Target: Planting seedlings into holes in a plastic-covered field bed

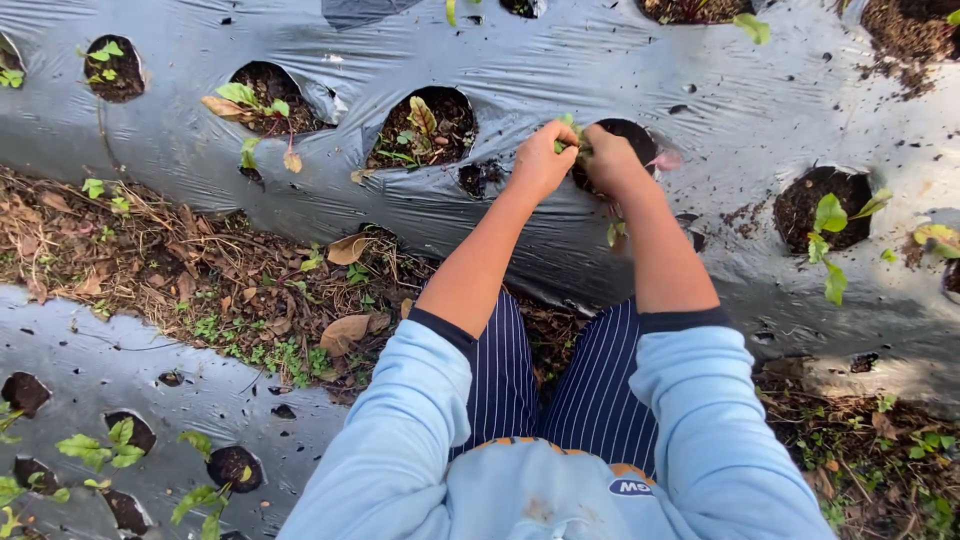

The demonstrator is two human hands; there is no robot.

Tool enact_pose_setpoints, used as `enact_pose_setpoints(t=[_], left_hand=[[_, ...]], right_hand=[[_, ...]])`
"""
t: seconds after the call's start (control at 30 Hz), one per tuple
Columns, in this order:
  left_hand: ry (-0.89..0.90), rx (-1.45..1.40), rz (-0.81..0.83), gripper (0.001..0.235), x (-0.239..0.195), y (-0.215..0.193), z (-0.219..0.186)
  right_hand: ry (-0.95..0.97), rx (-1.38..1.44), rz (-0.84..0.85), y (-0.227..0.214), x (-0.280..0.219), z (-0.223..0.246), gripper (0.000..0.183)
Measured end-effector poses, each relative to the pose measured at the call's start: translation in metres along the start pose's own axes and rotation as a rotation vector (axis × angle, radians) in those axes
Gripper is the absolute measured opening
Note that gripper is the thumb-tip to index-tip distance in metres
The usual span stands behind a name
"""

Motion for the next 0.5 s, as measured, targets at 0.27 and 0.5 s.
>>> enact_pose_setpoints(t=[0.27,0.5], left_hand=[[-0.169,0.017,0.081,0.017,-0.074,-0.002,-0.008],[-0.336,-0.68,0.118,0.028,-0.089,0.012,-0.056]], right_hand=[[0.012,0.385,-0.276,-0.092,-0.1,0.011,0.029],[0.011,0.705,-0.421,-0.122,-0.149,0.042,0.037]])
Point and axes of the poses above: each hand's wrist, its own x-axis towards the middle knuckle, its own y-axis out of the palm, z = x × y, the point moved 6 cm from there along x, towards the middle knuckle, and after that the axes turned 5 degrees about -y, right-handed, at the moved point
